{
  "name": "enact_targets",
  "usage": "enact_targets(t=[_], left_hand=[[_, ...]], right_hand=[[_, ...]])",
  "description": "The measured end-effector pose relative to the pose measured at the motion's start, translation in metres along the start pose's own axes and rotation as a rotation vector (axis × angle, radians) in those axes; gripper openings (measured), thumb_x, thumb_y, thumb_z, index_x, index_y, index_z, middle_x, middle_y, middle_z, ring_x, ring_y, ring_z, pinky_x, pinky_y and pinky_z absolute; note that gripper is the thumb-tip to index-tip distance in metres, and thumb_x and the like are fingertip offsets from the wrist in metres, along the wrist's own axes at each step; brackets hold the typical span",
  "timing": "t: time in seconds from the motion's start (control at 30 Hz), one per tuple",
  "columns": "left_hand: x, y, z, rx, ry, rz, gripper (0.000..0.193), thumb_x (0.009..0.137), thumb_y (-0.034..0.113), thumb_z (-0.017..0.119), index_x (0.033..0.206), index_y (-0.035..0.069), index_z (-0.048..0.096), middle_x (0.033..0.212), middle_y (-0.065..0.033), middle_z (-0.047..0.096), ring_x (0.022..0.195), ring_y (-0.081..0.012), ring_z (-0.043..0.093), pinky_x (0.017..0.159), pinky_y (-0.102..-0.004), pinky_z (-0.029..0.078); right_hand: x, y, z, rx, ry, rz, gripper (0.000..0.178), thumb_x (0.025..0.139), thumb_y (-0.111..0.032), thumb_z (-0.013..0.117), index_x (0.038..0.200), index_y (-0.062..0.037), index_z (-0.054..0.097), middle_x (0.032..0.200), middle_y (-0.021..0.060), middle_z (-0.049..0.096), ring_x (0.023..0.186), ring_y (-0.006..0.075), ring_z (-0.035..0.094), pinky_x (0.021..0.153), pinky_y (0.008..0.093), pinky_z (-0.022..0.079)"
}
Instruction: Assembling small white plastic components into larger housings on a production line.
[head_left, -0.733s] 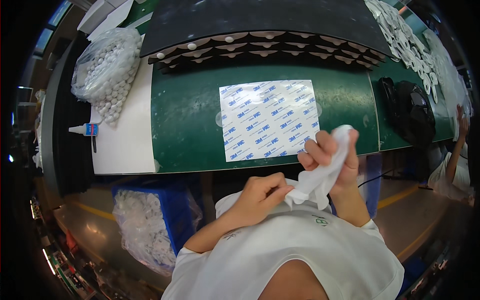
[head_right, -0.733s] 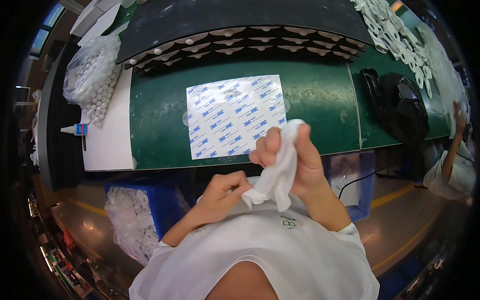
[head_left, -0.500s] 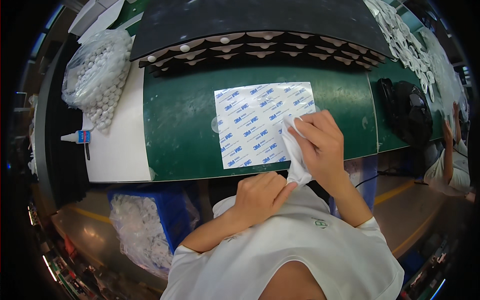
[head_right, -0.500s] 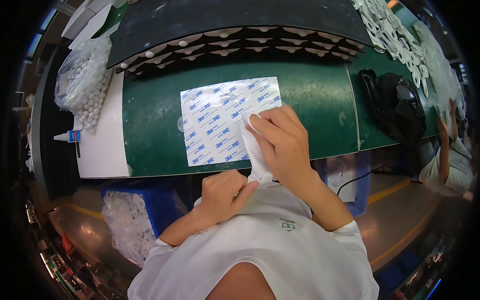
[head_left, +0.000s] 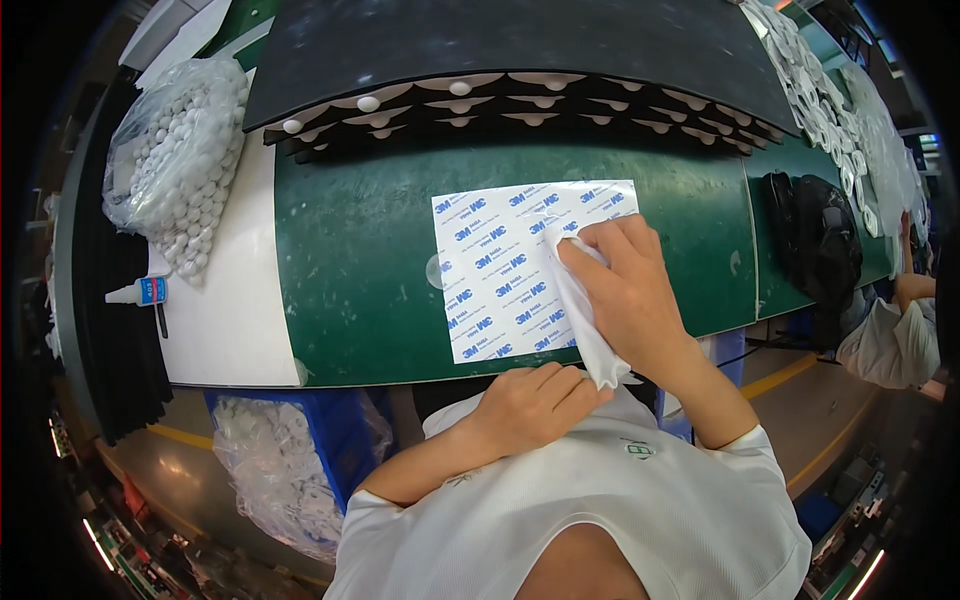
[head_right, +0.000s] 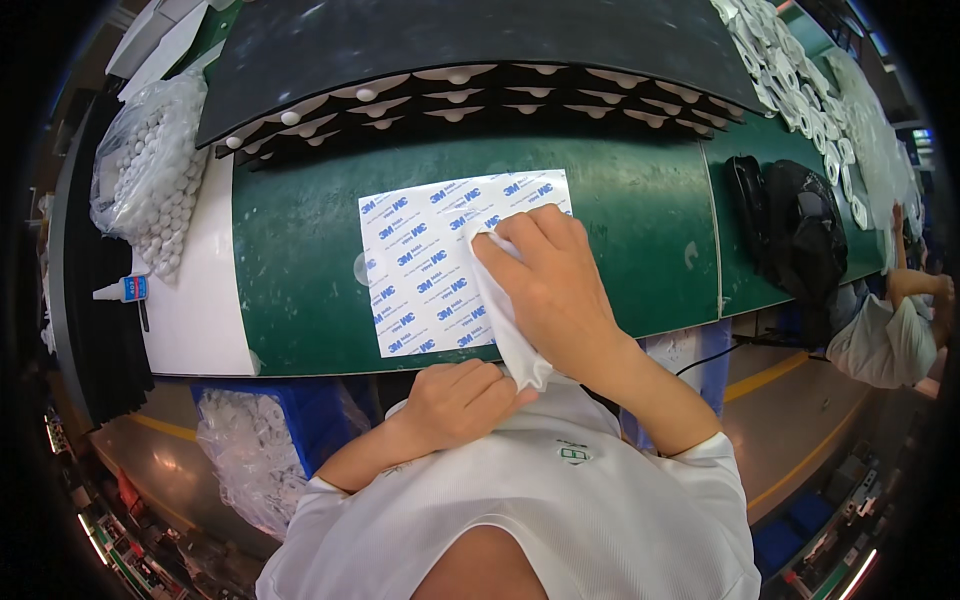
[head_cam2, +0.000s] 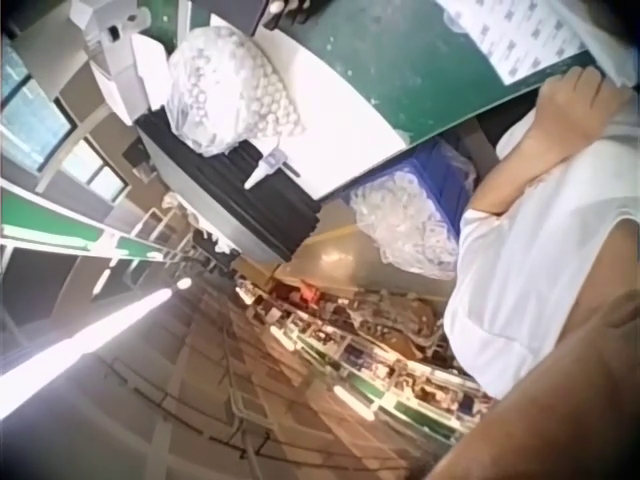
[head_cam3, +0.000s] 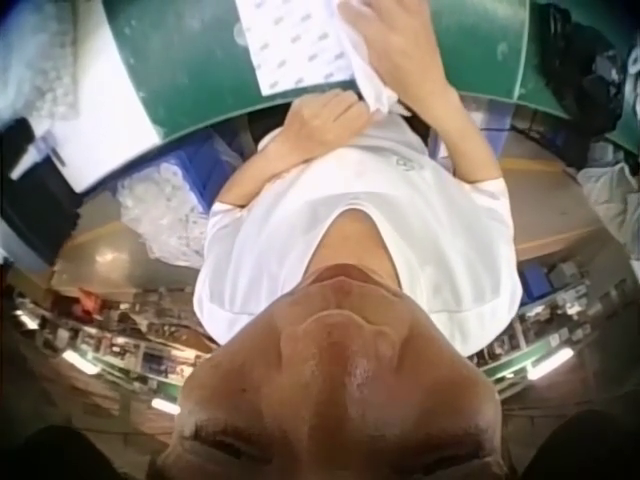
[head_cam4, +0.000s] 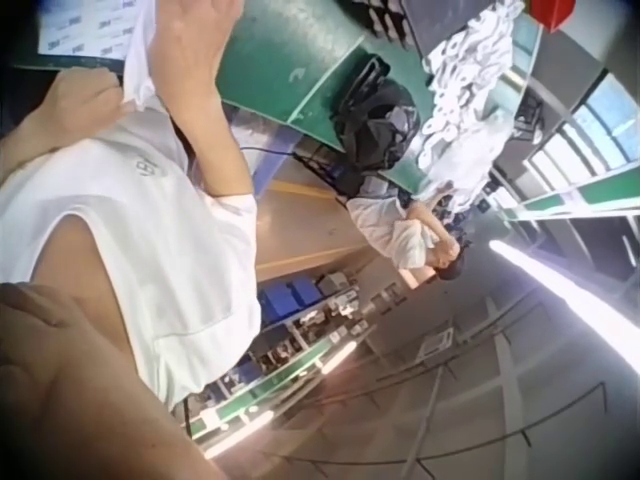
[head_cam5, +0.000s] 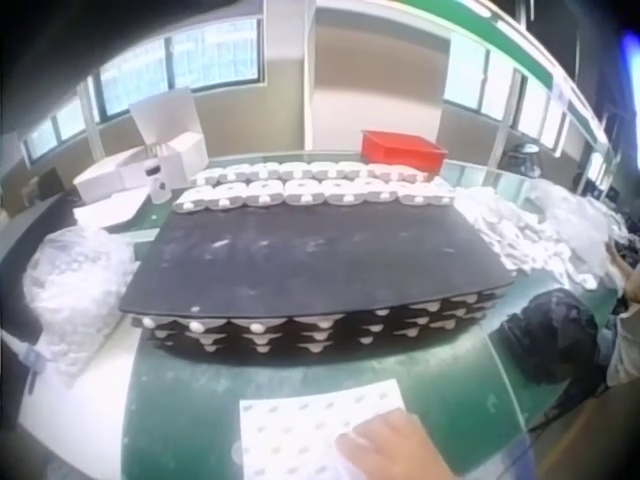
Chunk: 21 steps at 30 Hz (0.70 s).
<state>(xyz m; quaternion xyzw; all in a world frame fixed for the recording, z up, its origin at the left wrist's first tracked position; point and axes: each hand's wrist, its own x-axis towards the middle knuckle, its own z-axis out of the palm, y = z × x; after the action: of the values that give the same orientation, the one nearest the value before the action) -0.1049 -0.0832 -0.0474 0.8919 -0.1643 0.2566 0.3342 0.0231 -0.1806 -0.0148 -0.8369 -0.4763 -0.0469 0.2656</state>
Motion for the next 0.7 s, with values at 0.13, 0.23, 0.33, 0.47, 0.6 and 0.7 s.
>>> enact_targets(t=[0.13, 0.23, 0.33, 0.47, 0.6, 0.7], left_hand=[[0.0, 0.0, -0.001, -0.016, -0.002, 0.003, 0.028, 0.07, 0.015, 0.071, 0.062, 0.009, 0.044, 0.055, 0.0001, 0.039, 0.045, -0.0113, 0.042, 0.037, -0.0231, 0.032], [-0.001, 0.0, -0.001, -0.023, 0.003, 0.0, 0.028, 0.07, 0.015, 0.071, 0.062, 0.009, 0.044, 0.055, -0.0002, 0.039, 0.045, -0.0116, 0.043, 0.037, -0.0235, 0.032], [-0.002, 0.0, -0.001, -0.028, 0.004, -0.005, 0.029, 0.071, 0.015, 0.071, 0.062, 0.009, 0.044, 0.054, -0.0004, 0.039, 0.045, -0.0118, 0.043, 0.037, -0.0238, 0.032], [-0.002, 0.003, -0.003, -0.012, 0.011, -0.057, 0.028, 0.071, 0.016, 0.07, 0.062, 0.007, 0.045, 0.055, -0.0017, 0.042, 0.044, -0.0134, 0.045, 0.038, -0.0254, 0.034], [-0.016, 0.003, -0.02, -0.074, 0.074, -0.216, 0.027, 0.077, 0.023, 0.064, 0.065, 0.005, 0.049, 0.058, -0.0042, 0.049, 0.047, -0.0193, 0.05, 0.045, -0.0292, 0.042], [-0.042, 0.011, -0.036, -0.235, 0.449, -0.4, 0.034, 0.088, 0.035, 0.05, 0.081, 0.002, 0.048, 0.081, -0.0127, 0.055, 0.065, -0.022, 0.058, 0.06, -0.032, 0.048]], right_hand=[[0.001, -0.003, 0.001, -0.045, -0.046, -0.058, 0.031, 0.065, -0.004, 0.059, 0.096, -0.0023, 0.061, 0.095, 0.0094, 0.054, 0.091, 0.025, 0.047, 0.079, 0.035, 0.037], [0.003, -0.006, 0.0, -0.042, -0.069, -0.075, 0.031, 0.066, -0.004, 0.059, 0.097, -0.0035, 0.062, 0.097, 0.0104, 0.054, 0.093, 0.0259, 0.045, 0.082, 0.0349, 0.035], [0.007, -0.011, 0.001, -0.026, -0.107, -0.103, 0.031, 0.068, -0.006, 0.058, 0.099, -0.0046, 0.061, 0.1, 0.0105, 0.053, 0.095, 0.0257, 0.044, 0.085, 0.0361, 0.033], [0.014, -0.017, 0.005, -0.019, -0.157, -0.142, 0.033, 0.07, -0.007, 0.056, 0.102, -0.0053, 0.06, 0.1, 0.01, 0.051, 0.097, 0.026, 0.044, 0.088, 0.0397, 0.031], [0.016, -0.025, 0.019, -0.024, -0.088, -0.176, 0.034, 0.068, -0.009, 0.058, 0.101, -0.005, 0.059, 0.097, 0.0092, 0.052, 0.092, 0.025, 0.045, 0.083, 0.0398, 0.031], [-0.001, -0.048, 0.02, 0.319, 0.216, -0.241, 0.03, 0.06, -0.007, 0.063, 0.09, -0.0044, 0.06, 0.092, 0.0063, 0.052, 0.076, 0.0217, 0.045, 0.067, 0.0348, 0.032]])
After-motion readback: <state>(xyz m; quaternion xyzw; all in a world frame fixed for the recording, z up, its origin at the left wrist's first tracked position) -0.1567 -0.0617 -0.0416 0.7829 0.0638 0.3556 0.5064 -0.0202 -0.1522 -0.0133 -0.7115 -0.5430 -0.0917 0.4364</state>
